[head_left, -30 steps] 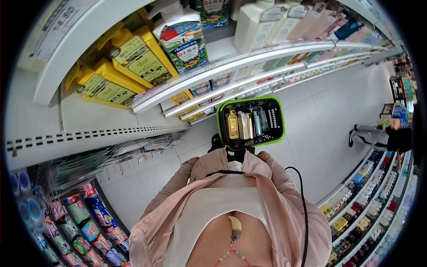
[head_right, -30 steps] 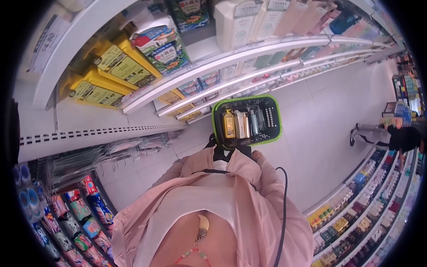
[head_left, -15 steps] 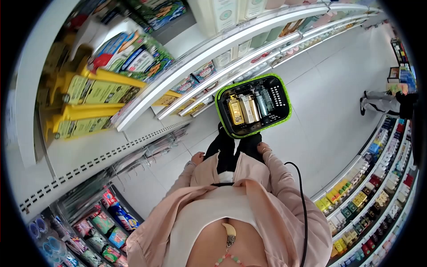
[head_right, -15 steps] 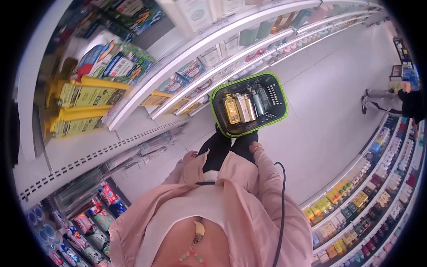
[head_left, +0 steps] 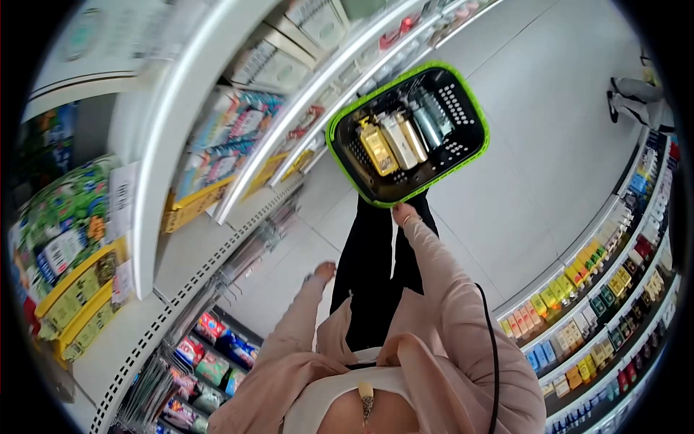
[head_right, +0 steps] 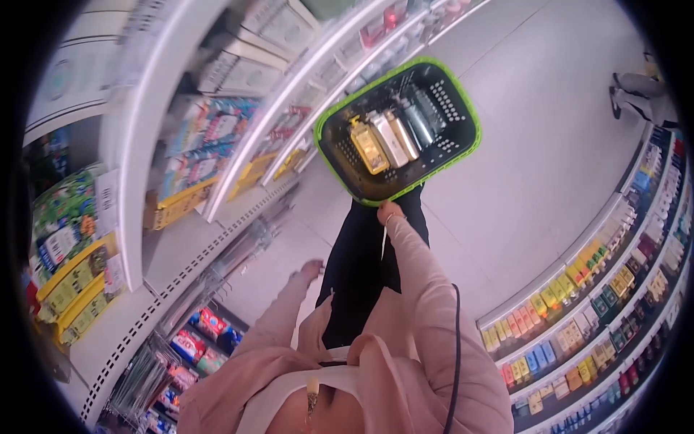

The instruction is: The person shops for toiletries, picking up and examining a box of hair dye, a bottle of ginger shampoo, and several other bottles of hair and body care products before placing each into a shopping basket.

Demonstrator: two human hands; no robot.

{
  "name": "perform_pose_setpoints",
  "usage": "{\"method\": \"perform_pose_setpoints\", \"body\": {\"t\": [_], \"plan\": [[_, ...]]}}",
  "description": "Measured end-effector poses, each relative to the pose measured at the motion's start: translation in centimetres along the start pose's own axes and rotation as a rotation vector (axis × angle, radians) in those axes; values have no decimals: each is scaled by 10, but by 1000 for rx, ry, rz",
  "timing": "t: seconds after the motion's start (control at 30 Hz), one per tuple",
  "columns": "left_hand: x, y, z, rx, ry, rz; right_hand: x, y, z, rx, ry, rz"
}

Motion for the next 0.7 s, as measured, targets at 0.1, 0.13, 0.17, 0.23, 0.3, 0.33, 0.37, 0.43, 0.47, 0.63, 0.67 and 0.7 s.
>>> {"method": "perform_pose_setpoints", "body": {"t": [0.1, 0.13, 0.17, 0.23, 0.3, 0.33, 0.37, 0.43, 0.47, 0.63, 0.67, 0.7], "plan": [[-17, 79, -36, 30, 162, 307, -5, 26, -16, 18, -14, -39], [-21, 82, -76, 166, 321, 145, -4, 37, -19, 11, -36, -33], [-28, 113, -87, 154, 341, 185, -8, 45, -19, 45, -41, -42], [-29, 148, -122, 239, 385, 332, -6, 76, -28, 9, -38, -67], [-31, 180, -149, 170, 374, 435, -8, 106, -34, 3, -32, -127], [-29, 164, -194, 103, 351, 549, -11, 117, -35, 12, -40, -122], [-31, 190, -176, 0, 347, 673, -16, 128, -33, 62, -46, -147], [-32, 215, -159, -105, 338, 794, -21, 151, -33, 142, -49, -167], [-30, 217, -163, -12, 205, 921, -23, 162, -33, 150, -49, -167], [-16, 223, -140, 178, 136, 1074, -31, 174, -24, 67, -97, -19], [-14, 222, -132, 165, 140, 1079, -29, 178, -20, 117, -58, -88], [-12, 222, -125, 154, 143, 1081, -28, 176, -16, 113, -53, -97]]}}
Point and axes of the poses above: each hand's wrist, its own z-axis away from the middle knuckle, its own x-axis out of the palm, y = z × x, the point moved 4 cm from there along -z, towards the middle knuckle
